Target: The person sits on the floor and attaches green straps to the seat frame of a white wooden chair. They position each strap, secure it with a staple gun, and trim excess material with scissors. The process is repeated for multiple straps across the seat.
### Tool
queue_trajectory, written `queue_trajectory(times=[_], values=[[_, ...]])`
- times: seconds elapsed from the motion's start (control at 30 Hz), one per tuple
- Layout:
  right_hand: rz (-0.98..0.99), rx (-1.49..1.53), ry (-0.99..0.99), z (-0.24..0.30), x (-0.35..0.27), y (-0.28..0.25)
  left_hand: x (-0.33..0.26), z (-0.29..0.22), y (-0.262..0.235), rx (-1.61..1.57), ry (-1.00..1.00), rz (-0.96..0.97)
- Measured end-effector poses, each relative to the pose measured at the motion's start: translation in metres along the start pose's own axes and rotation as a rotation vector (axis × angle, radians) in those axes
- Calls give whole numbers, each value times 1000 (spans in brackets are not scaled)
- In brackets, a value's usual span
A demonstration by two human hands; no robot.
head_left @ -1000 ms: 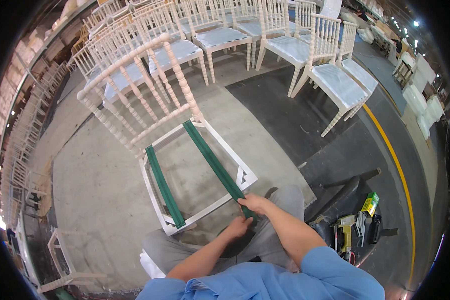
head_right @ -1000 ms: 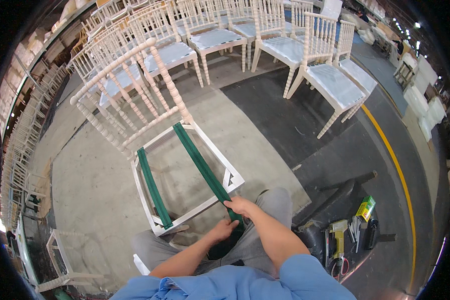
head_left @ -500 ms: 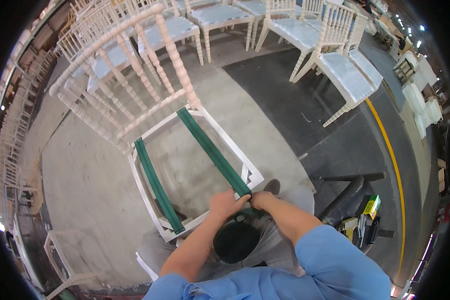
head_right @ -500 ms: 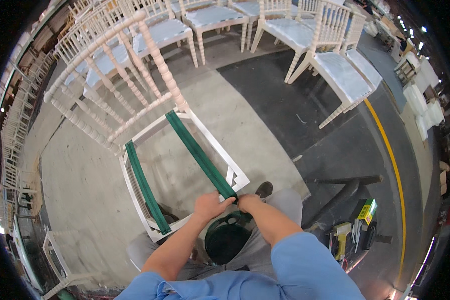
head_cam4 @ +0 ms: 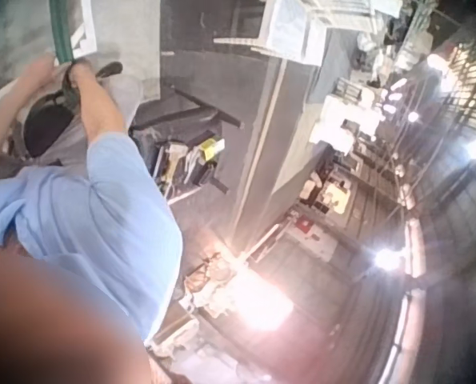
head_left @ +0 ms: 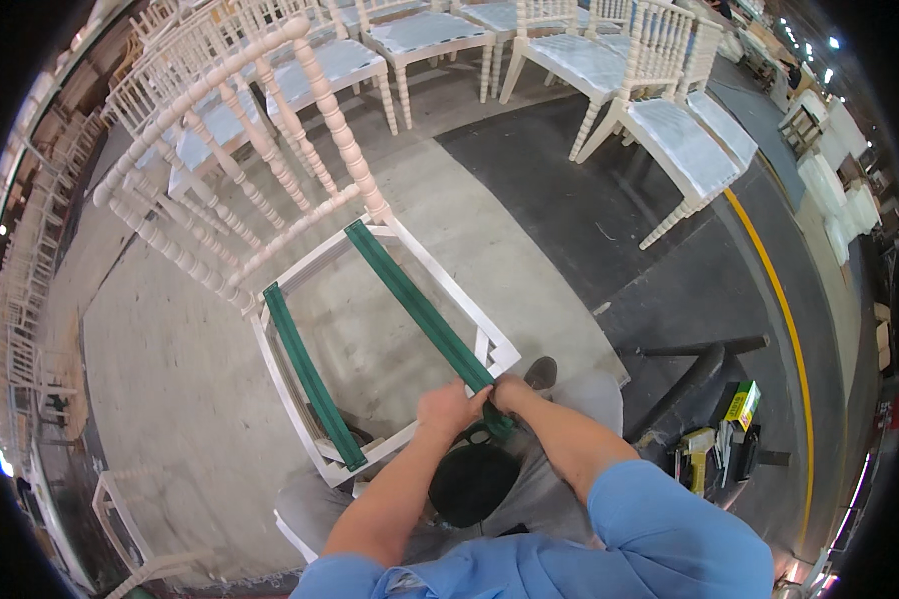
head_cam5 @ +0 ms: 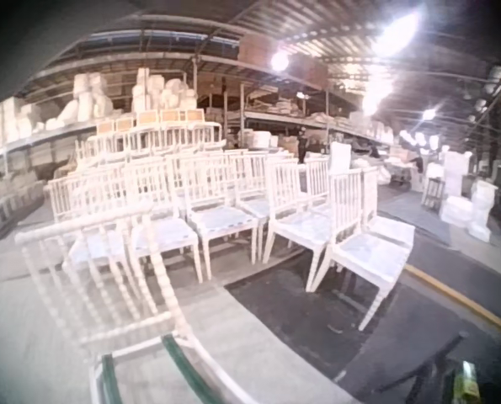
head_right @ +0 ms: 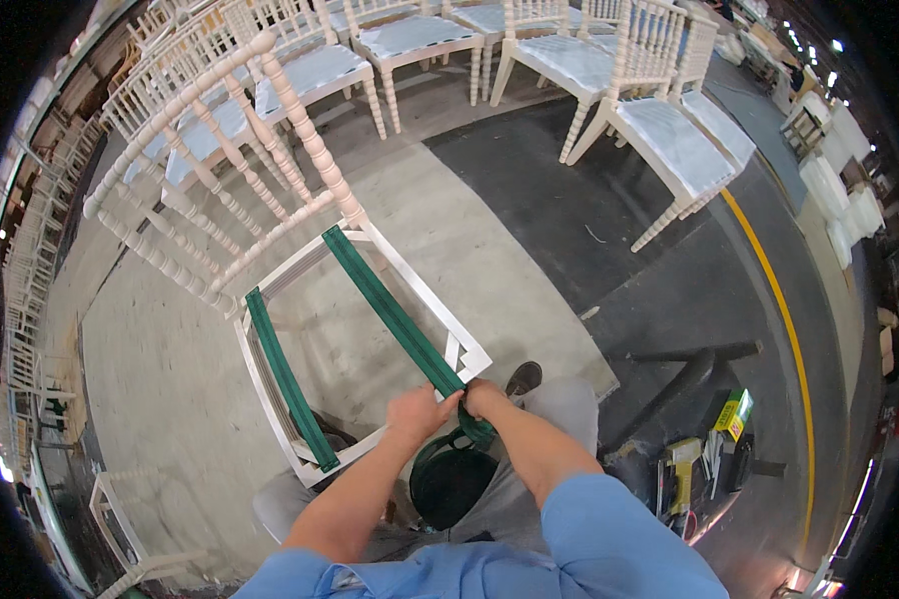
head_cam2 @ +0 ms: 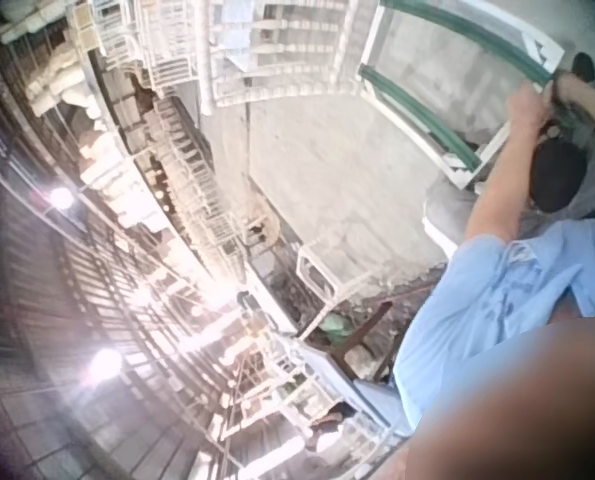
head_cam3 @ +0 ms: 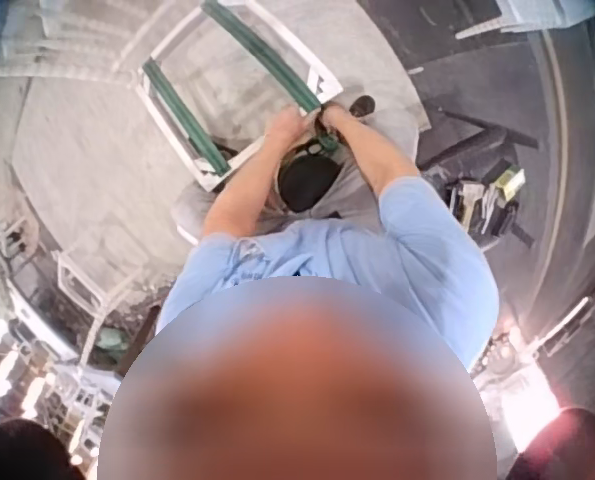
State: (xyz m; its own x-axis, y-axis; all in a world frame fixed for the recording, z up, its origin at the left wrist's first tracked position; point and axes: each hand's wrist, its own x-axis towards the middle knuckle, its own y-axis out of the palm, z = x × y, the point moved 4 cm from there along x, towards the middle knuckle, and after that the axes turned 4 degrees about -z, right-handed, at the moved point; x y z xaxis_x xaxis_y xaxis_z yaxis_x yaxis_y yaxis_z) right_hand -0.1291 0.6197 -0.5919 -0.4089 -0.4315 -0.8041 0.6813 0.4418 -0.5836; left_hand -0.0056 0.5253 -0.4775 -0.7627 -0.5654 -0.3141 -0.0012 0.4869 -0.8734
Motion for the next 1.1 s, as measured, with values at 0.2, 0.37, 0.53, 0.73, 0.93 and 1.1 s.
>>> queue_trajectory(times=[0.2,0.37,0.53,0.73,0.93,1.1], values=[[177,1758,515,13,-52,17,-4,12,-1,75,-84,61],[394,2091,624,22,-60,33,1,-13,-8,86,-51,61],[438,2353,516,36,-61,17,-7,0,-8,51,-41,41],[195,2496,255,52,-31,23,-16,19,-3,20,-65,46],[57,2556,407,28,21,43,-5,7,0,24,-59,-12],[-64,2542,450,32,44,30,3,6,7,8,-71,64]])
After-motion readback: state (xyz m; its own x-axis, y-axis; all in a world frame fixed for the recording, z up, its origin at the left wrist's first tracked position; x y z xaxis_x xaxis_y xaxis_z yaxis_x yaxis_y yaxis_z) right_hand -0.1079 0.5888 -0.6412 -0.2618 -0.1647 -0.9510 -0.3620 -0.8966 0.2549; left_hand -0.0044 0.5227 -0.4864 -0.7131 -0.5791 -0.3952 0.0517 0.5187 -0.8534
